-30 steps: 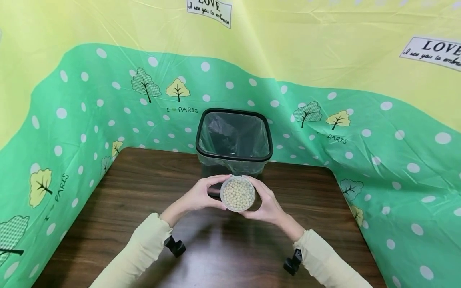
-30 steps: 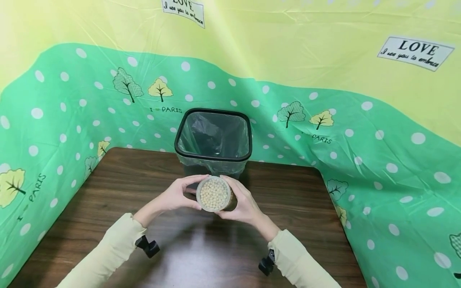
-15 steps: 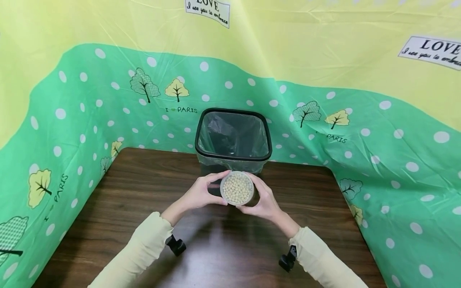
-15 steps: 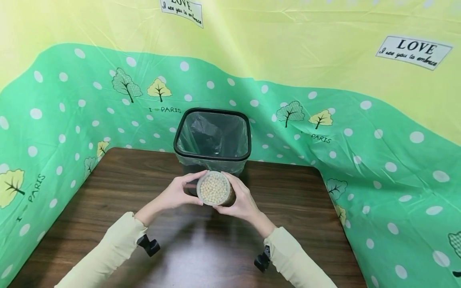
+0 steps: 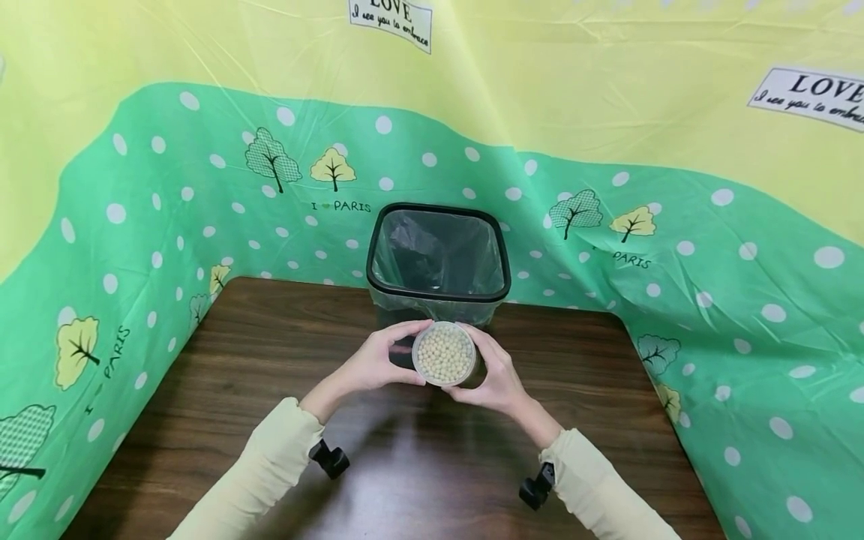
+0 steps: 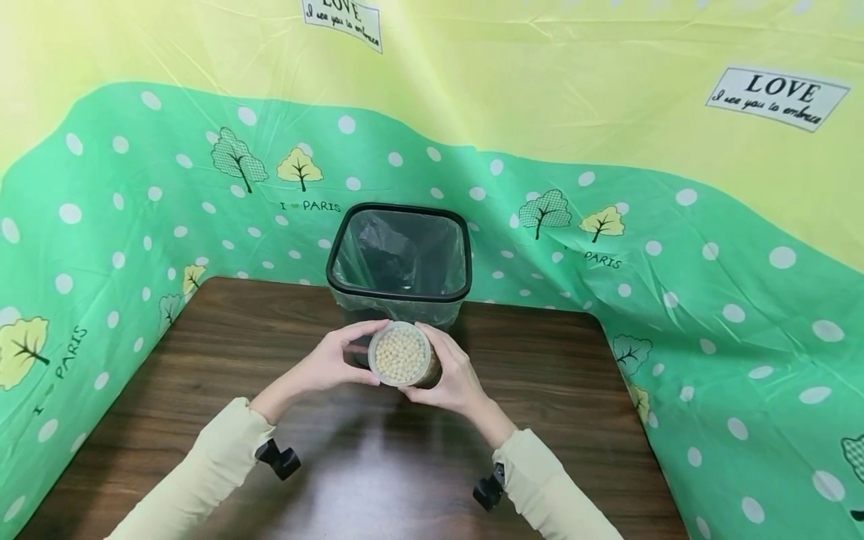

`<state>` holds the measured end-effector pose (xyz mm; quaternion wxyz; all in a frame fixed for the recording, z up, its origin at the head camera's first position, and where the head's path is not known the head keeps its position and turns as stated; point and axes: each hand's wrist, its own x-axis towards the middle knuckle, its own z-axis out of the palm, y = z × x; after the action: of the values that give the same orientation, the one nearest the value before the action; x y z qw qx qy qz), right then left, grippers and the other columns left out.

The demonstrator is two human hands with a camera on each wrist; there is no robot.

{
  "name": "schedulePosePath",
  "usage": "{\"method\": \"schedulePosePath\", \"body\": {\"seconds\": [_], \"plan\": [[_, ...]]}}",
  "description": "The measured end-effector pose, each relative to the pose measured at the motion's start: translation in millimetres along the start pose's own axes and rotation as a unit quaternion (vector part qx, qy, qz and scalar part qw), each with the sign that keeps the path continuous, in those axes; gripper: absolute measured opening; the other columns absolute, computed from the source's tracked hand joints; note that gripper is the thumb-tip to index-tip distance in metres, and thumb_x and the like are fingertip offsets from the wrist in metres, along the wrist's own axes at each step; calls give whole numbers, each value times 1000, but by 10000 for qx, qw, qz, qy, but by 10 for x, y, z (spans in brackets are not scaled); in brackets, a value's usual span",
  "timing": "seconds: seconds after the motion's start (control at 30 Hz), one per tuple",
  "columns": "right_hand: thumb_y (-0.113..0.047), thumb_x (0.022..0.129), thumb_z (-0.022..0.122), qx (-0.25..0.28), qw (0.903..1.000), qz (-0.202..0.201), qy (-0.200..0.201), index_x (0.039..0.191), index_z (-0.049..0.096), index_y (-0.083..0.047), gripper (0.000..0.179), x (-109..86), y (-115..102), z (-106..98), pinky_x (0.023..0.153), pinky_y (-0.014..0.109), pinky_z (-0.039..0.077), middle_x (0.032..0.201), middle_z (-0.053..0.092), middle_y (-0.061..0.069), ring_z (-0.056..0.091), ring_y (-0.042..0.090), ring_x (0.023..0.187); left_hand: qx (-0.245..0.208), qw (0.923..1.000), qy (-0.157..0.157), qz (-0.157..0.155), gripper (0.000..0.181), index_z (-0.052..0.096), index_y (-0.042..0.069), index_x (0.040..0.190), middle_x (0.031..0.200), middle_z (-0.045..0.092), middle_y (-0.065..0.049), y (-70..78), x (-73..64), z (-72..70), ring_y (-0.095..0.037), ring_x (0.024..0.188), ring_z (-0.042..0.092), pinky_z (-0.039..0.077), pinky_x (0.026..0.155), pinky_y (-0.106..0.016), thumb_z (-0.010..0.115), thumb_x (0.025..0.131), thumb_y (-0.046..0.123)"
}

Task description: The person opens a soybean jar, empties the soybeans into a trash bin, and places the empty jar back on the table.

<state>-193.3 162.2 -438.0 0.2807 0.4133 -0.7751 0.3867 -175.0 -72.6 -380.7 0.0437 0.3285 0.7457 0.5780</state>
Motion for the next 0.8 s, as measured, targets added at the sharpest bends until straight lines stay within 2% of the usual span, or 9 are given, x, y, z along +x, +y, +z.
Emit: {"method": "schedulePosePath", "body": {"seconds": [0.1,0.2,0.3,0.47,0.53,0.67,0.73,0.8], "plan": [[-45,65,74,-166,9998,103,-71,127,46,4,84,-27,-24,-7,96,26,39,123,53,15,51,27,109,-157,9996,249,-53,74,43,-8,129,128,48,-21,-22,-47,70,-30,115,48,48,86,-37,78,64,-5],[-44,61,77,-294,9986,317,-302,127,47,-1,84,-40,-50,-32,91,30,43,121,54,11,53,24,108,-316,9988,340,-167,74,42,-9,129,123,50,-24,-62,-89,114,-33,112,50,49,85,-40,78,64,-5],[-43,58,80,-258,9962,536,-643,128,48,-6,85,-36,-80,-69,86,34,46,119,55,7,54,21,105,-316,9991,142,-262,76,40,-9,129,124,48,-23,-101,-105,100,-34,110,50,49,83,-39,78,64,-5],[-40,56,82,-188,9912,732,-1085,129,47,-9,86,-48,-97,-85,82,38,48,118,56,6,55,20,103,-92,9993,-287,-237,78,38,-10,131,128,44,-22,-138,-102,53,-35,108,48,51,80,-36,78,64,-4],[-41,57,81,-281,9904,744,-1128,128,47,-9,85,-61,-92,-74,82,38,48,117,57,6,55,20,103,-43,9993,-246,-268,78,39,-9,131,127,45,-22,-140,-106,69,-35,108,48,51,80,-36,79,65,-2],[-44,58,80,-437,9902,800,-1055,128,47,-8,85,-63,-87,-64,83,38,48,118,56,7,55,20,105,-159,9987,100,-465,78,39,-8,132,125,47,-23,-136,-128,149,-34,111,48,50,83,-35,79,65,-1],[-43,57,80,-418,9898,878,-1045,128,48,-7,85,-57,-89,-74,83,38,48,118,56,7,55,20,105,-291,9985,71,-448,78,37,-8,133,126,46,-24,-152,-131,143,-35,112,48,49,84,-36,78,66,-2],[-42,57,81,-271,9886,949,-1135,128,48,-7,85,-52,-93,-92,83,38,48,118,57,7,55,20,104,-385,9985,-142,-371,80,34,-8,134,128,44,-23,-221,-116,107,-35,112,47,49,84,-35,77,67,-3]]}}
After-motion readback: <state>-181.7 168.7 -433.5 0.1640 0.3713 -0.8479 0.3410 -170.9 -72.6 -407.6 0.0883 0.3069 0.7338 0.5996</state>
